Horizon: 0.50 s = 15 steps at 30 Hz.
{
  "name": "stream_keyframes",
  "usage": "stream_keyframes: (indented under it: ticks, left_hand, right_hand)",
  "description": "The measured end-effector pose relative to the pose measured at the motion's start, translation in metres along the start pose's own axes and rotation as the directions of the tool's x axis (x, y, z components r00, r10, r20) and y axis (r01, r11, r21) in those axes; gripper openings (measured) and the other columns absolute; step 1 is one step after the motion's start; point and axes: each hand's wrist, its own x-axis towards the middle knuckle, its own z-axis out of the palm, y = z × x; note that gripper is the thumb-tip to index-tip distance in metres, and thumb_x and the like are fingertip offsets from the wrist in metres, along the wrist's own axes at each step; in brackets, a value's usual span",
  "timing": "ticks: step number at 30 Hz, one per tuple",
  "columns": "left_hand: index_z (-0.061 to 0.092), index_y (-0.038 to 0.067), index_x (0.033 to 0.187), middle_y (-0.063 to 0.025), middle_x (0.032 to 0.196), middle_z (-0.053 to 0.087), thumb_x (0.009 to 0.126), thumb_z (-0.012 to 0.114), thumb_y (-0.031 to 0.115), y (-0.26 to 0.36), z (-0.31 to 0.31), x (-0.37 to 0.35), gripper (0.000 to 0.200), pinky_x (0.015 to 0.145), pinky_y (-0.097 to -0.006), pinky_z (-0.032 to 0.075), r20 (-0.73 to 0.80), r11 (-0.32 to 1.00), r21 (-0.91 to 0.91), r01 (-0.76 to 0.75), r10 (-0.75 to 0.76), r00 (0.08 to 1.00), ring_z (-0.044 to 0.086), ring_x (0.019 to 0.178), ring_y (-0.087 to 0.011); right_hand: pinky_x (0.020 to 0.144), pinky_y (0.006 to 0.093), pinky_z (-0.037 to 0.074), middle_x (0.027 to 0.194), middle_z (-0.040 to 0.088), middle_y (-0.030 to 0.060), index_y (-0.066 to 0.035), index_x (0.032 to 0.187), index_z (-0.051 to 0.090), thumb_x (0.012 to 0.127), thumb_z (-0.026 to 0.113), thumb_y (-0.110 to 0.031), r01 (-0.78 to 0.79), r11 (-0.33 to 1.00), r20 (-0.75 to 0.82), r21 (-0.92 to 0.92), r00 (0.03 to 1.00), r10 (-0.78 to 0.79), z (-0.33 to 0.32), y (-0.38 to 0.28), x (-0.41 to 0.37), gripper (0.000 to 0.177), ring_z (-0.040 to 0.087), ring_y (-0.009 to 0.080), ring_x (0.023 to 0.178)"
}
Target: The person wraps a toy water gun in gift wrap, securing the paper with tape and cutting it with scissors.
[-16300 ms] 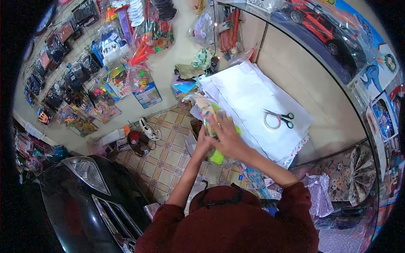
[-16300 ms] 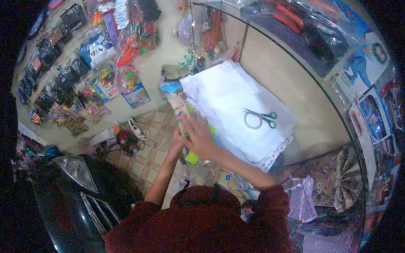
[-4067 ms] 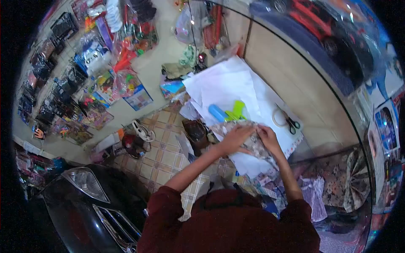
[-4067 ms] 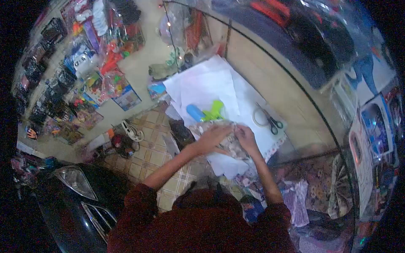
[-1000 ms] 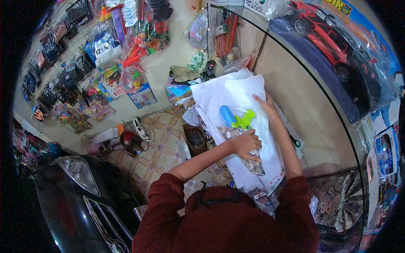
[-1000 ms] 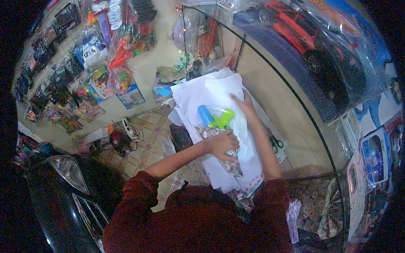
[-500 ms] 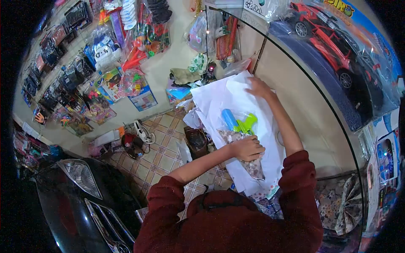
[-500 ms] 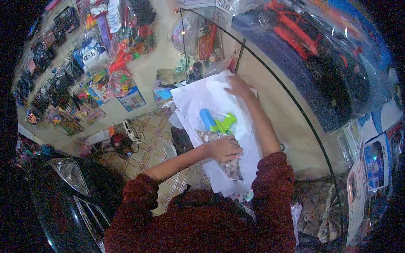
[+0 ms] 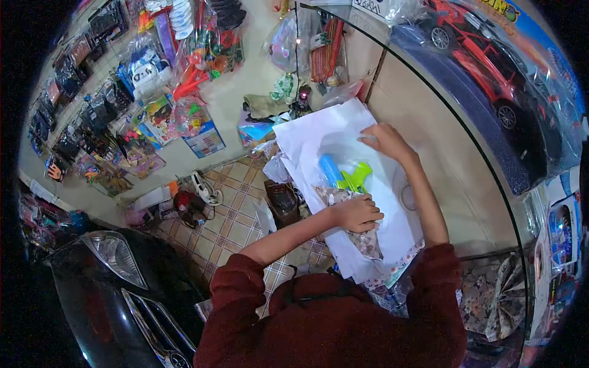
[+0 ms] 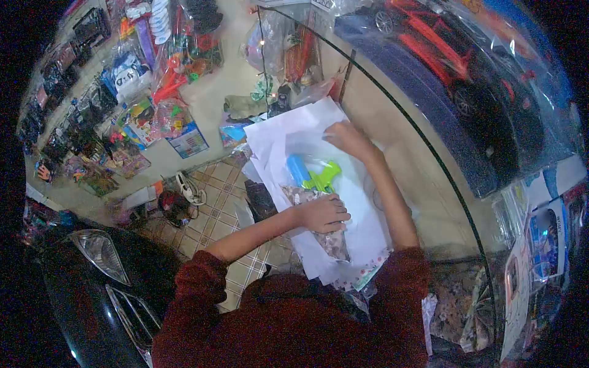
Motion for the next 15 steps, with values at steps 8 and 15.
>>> stream_keyframes:
  ticks: [8, 15]
  left_hand:
    - [0.051, 0.002, 0.098, -0.0152, 0.086, 0.056, 0.092, 0.049, 0.027, 0.001, -0.002, -0.001, 0.026, 0.08, -0.0433, 0.043, 0.079, 0.987, -0.15, 0.064, -0.053, 0.995, 0.056, 0.087, -0.033]
    - [0.053, 0.004, 0.088, -0.0132, 0.084, 0.054, 0.091, 0.053, 0.032, -0.001, 0.001, -0.004, 0.028, 0.073, -0.039, 0.044, -0.151, 0.99, 0.08, -0.116, 0.127, 0.98, 0.056, 0.082, -0.0284]
  right_hand:
    - [0.072, 0.0435, 0.049, 0.083, 0.065, 0.0201, -0.022, 0.124, 0.06, 0.087, 0.057, -0.028, -0.046, 0.999, 0.318, -0.01, 0.947, 0.047, 0.029, -0.079, -0.064, 0.038, 0.062, 0.0384, 0.073]
    - [0.086, 0.0335, 0.047, 0.108, 0.063, 0.0219, -0.022, 0.132, 0.053, 0.094, 0.043, -0.047, -0.334, 0.897, 0.561, 0.291, 0.819, 0.122, 0.028, -0.07, -0.075, 0.047, 0.062, 0.0304, 0.094]
